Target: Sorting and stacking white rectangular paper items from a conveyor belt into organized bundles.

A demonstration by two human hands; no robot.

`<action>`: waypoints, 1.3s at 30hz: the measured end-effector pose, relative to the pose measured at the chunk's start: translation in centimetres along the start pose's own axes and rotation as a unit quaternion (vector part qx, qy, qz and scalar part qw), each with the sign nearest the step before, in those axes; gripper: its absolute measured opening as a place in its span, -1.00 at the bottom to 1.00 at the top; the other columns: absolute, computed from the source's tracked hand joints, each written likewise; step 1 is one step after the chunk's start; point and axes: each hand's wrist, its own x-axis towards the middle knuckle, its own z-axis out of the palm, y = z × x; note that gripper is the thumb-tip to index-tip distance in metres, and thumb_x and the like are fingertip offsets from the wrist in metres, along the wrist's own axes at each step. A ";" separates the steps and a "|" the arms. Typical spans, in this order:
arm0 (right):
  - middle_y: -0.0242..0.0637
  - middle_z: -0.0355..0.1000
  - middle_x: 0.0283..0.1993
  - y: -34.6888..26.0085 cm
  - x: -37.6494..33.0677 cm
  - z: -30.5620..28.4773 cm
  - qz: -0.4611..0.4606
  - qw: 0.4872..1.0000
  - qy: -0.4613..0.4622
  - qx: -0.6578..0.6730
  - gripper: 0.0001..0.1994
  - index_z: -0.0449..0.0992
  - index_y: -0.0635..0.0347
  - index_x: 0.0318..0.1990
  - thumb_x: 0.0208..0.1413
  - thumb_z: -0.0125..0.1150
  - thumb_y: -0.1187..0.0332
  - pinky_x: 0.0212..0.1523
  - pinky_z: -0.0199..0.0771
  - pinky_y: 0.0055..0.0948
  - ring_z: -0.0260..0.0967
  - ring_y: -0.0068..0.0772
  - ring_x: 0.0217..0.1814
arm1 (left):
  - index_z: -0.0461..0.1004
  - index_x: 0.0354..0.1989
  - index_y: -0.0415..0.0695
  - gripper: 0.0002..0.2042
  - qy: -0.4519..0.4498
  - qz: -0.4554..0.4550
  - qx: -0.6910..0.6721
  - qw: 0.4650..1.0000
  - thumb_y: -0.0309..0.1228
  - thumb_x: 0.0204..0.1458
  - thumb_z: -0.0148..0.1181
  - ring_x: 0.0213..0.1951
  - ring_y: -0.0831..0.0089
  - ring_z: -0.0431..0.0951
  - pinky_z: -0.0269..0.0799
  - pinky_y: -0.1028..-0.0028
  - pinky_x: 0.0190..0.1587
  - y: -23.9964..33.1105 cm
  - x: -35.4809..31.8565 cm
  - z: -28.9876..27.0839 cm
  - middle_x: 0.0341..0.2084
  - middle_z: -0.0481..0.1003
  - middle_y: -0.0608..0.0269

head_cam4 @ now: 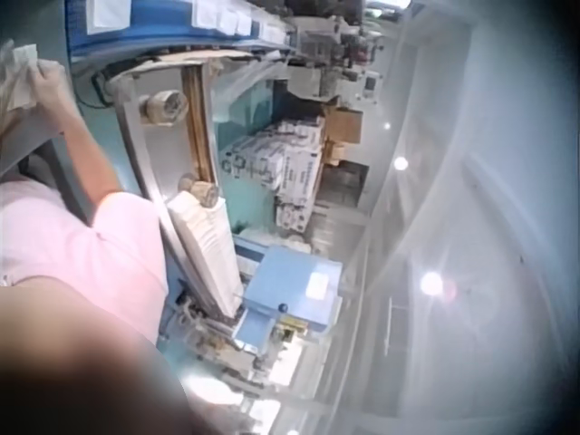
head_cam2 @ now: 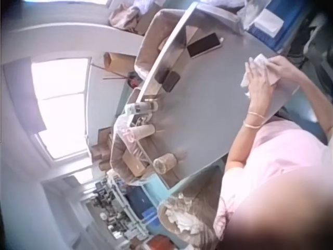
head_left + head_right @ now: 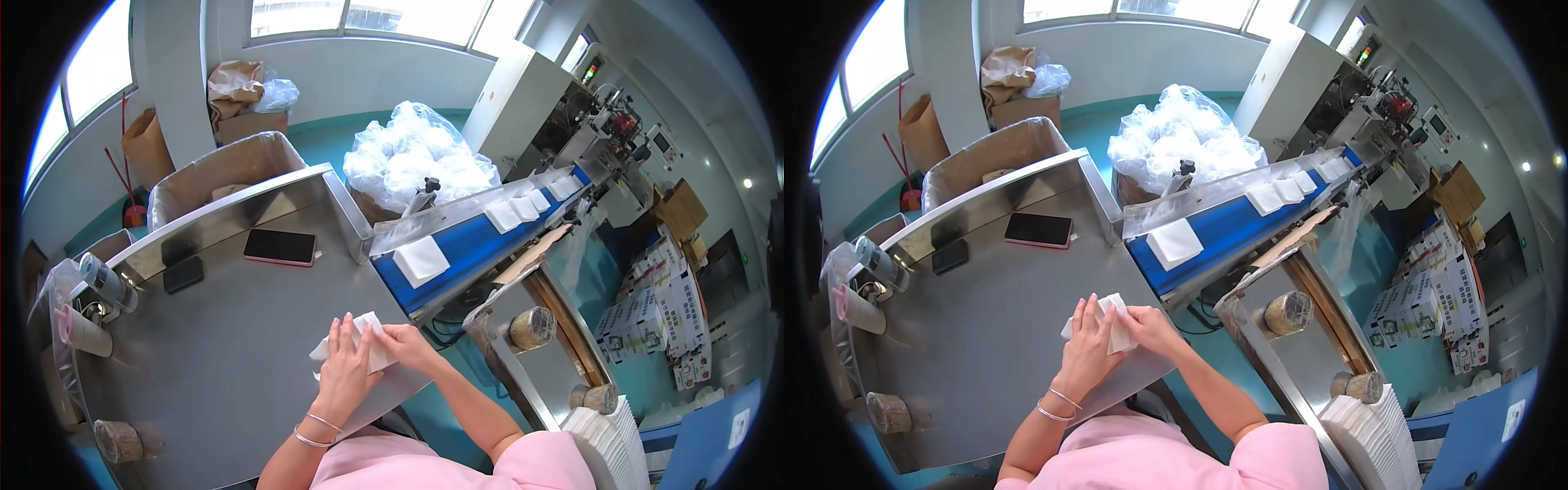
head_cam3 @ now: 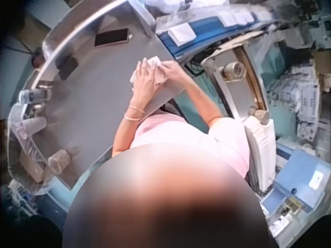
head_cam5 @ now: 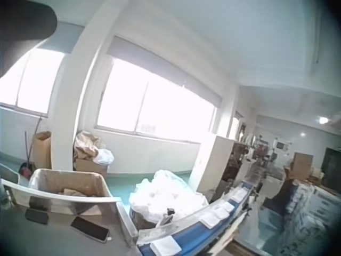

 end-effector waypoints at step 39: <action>-0.09 0.49 -0.37 -1.5 -0.1 2.0 -0.033 0.999 0.024 -0.015 -0.72 0.49 0.31 -0.24 0.14 -0.02 0.26 -0.31 0.40 -0.40 0.44 -0.34 -0.36 | -0.12 0.30 0.11 -0.17 -0.035 -0.099 -0.282 0.954 -0.36 -0.14 0.26 0.15 -0.44 0.01 0.28 0.12 0.05 -1.0 -2.7 1.1 0.21 -0.36 -0.48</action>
